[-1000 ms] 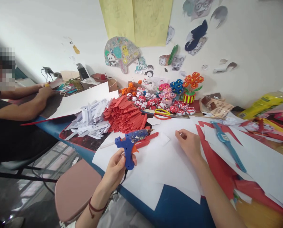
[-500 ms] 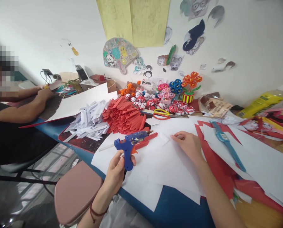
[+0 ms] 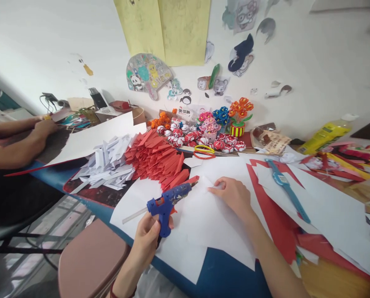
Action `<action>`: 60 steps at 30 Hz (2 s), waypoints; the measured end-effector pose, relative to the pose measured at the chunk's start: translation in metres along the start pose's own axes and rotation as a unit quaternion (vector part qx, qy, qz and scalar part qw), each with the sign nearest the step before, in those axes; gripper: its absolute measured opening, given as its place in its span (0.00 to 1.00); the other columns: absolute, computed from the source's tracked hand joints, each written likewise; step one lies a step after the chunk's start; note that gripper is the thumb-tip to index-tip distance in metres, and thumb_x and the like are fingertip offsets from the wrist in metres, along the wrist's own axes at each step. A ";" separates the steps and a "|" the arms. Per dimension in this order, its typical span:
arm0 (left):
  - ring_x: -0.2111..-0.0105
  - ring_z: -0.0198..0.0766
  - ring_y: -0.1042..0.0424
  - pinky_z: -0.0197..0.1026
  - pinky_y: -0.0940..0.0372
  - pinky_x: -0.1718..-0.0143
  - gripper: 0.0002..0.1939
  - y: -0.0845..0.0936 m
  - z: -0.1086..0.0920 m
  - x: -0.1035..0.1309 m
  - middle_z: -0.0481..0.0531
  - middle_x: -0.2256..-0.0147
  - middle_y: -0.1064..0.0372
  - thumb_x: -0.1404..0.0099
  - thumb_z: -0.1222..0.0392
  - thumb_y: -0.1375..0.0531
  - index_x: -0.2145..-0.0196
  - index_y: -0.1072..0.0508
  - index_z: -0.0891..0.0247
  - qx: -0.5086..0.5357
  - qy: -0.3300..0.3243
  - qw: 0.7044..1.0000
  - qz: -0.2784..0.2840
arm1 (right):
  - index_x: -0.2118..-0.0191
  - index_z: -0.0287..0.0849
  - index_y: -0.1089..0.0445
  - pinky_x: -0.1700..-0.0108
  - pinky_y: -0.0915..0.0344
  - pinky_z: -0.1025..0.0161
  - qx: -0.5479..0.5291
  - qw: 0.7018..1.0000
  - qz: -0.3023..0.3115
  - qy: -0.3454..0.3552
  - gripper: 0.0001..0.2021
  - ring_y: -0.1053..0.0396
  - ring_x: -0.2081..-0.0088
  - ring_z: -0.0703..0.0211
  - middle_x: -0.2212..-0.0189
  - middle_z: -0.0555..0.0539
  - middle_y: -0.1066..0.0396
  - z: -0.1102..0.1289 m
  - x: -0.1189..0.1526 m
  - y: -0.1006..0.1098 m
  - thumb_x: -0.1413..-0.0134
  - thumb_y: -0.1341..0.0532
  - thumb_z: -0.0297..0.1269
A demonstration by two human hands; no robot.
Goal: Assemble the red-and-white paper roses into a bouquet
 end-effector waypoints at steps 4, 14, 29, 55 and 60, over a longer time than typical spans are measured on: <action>0.72 0.38 0.36 0.38 0.44 0.69 0.27 -0.002 0.004 0.005 0.52 0.74 0.32 0.45 0.39 0.34 0.60 0.25 0.66 0.020 0.018 1.000 -0.004 | 0.68 0.51 0.24 0.72 0.49 0.63 0.001 1.000 -0.019 -0.008 0.19 0.31 0.70 0.54 0.71 0.50 0.25 0.004 0.004 0.000 0.57 0.36 0.60; 0.71 0.38 0.38 0.37 0.45 0.69 0.24 -0.004 -0.001 0.005 0.52 0.75 0.33 0.42 0.40 0.36 0.59 0.26 0.65 0.029 0.022 0.999 0.010 | 0.68 0.50 0.24 0.72 0.49 0.62 0.001 1.000 -0.010 -0.014 0.16 0.29 0.68 0.52 0.70 0.49 0.24 0.005 0.002 -0.003 0.57 0.34 0.56; 0.71 0.37 0.37 0.36 0.44 0.70 0.21 0.002 0.000 0.009 0.51 0.74 0.34 0.42 0.42 0.35 0.64 0.28 0.64 0.042 0.029 0.999 -0.011 | 0.67 0.49 0.26 0.73 0.48 0.64 -0.056 0.997 -0.017 0.041 0.07 0.32 0.72 0.60 0.75 0.54 0.28 0.007 0.003 -0.003 0.53 0.35 0.44; 0.68 0.36 0.40 0.39 0.44 0.64 0.17 -0.026 -0.015 -0.006 0.48 0.69 0.38 0.33 0.52 0.41 0.50 0.39 0.57 0.028 -0.052 0.998 0.023 | 0.68 0.45 0.30 0.73 0.42 0.67 -0.152 0.954 -0.190 0.175 0.09 0.40 0.78 0.65 0.75 0.52 0.34 0.012 0.082 0.024 0.39 0.41 0.42; 0.69 0.34 0.43 0.38 0.46 0.68 0.17 -0.036 -0.009 -0.007 0.47 0.67 0.39 0.35 0.55 0.38 0.52 0.39 0.56 -0.050 -0.050 0.997 0.017 | 0.64 0.43 0.29 0.73 0.47 0.65 0.081 0.912 -0.320 0.244 0.07 0.37 0.76 0.66 0.73 0.53 0.30 0.019 0.092 0.045 0.36 0.42 0.37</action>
Point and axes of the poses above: each hand's wrist, its own x-axis away from the middle knuckle, its own y-axis out of the back of the hand, z = x × y, the point moved 7 cm from there along -x, towards the middle knuckle
